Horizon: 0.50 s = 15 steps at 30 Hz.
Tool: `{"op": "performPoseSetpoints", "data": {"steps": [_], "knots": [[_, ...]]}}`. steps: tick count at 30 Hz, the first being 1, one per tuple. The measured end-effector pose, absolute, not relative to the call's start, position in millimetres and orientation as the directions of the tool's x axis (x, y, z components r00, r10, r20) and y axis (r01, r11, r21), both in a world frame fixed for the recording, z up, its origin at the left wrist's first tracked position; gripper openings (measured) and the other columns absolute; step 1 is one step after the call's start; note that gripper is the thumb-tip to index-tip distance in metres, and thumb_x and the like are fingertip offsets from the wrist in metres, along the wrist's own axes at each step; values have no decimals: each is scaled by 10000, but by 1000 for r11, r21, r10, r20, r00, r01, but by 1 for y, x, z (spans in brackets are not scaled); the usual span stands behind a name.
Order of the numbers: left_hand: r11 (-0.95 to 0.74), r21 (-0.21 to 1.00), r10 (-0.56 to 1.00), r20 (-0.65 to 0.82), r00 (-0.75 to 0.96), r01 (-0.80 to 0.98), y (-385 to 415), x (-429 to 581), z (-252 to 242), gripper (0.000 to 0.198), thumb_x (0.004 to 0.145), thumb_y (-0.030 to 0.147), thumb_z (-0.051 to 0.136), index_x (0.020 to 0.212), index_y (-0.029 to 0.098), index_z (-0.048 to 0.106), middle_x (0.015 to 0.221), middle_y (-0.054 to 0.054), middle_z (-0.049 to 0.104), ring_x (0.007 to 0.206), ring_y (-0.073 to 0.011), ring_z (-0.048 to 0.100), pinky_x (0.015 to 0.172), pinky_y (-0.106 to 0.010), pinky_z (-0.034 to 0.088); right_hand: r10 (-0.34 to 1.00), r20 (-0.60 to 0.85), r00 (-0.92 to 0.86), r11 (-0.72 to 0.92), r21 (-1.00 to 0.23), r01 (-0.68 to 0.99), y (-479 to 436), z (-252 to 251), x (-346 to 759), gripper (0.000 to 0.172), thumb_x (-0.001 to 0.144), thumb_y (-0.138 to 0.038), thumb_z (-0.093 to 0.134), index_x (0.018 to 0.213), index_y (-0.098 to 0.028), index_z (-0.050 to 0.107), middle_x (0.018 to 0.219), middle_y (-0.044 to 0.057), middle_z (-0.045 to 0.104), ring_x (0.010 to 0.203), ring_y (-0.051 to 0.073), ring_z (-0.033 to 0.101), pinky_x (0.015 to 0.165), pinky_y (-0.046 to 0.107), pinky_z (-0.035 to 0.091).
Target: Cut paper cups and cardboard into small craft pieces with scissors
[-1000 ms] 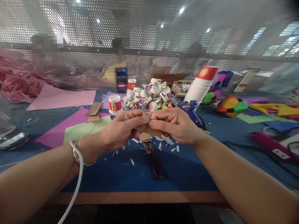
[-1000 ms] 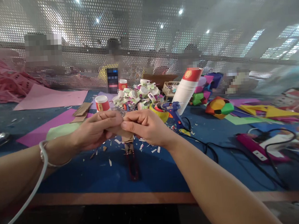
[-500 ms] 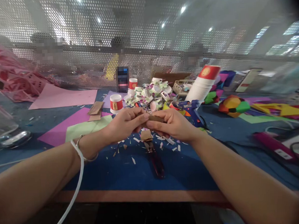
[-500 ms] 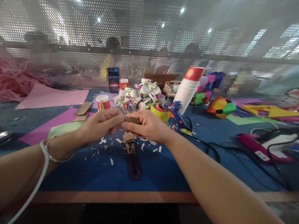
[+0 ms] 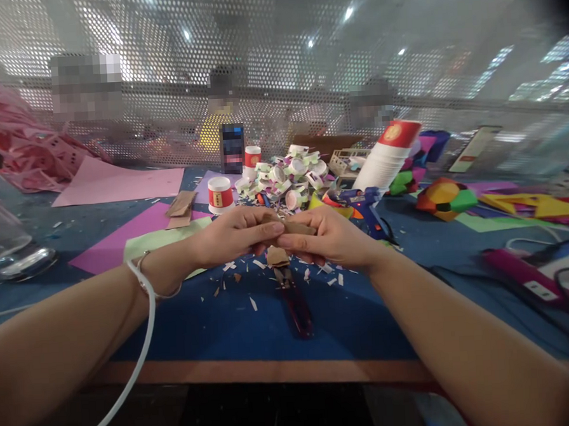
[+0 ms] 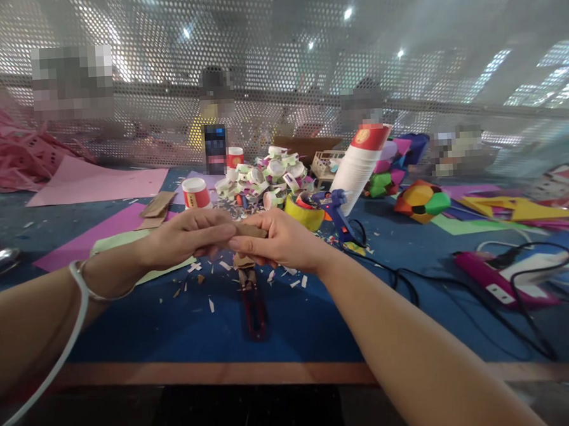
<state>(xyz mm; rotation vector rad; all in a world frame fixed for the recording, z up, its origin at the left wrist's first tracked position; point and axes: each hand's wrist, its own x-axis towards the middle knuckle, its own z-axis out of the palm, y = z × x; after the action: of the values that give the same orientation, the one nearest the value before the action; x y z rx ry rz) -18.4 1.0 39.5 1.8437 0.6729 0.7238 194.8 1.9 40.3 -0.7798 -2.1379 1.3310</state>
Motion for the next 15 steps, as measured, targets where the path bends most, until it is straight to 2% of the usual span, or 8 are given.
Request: {"op": "performPoseSetpoints", "data": {"steps": [3,5,15], "knots": [[-417,905,723,270,637,90,-1,-16,40,280,970,240,518,702,164,550,591,41,463,531,-75,398,515,-205,316,685,156,-711,388,-905,175,0,40,193,304,907,-383,687,738,-138,628,518,-64,521,419,35,425,374,168,287],[-416,906,720,277,637,77,-1,-16,40,294,973,246,515,692,165,546,590,40,449,529,-79,379,506,-213,301,670,198,-715,410,-902,135,-1,40,192,313,913,-371,681,710,-145,607,511,-67,511,420,34,415,379,172,278],[-194,976,797,217,564,-102,-10,-8,32,293,975,340,556,735,173,531,529,50,470,448,-62,338,451,-229,226,685,304,-662,458,-887,66,-5,47,192,332,896,-365,707,666,-150,602,471,-71,459,420,47,371,395,215,238]]}}
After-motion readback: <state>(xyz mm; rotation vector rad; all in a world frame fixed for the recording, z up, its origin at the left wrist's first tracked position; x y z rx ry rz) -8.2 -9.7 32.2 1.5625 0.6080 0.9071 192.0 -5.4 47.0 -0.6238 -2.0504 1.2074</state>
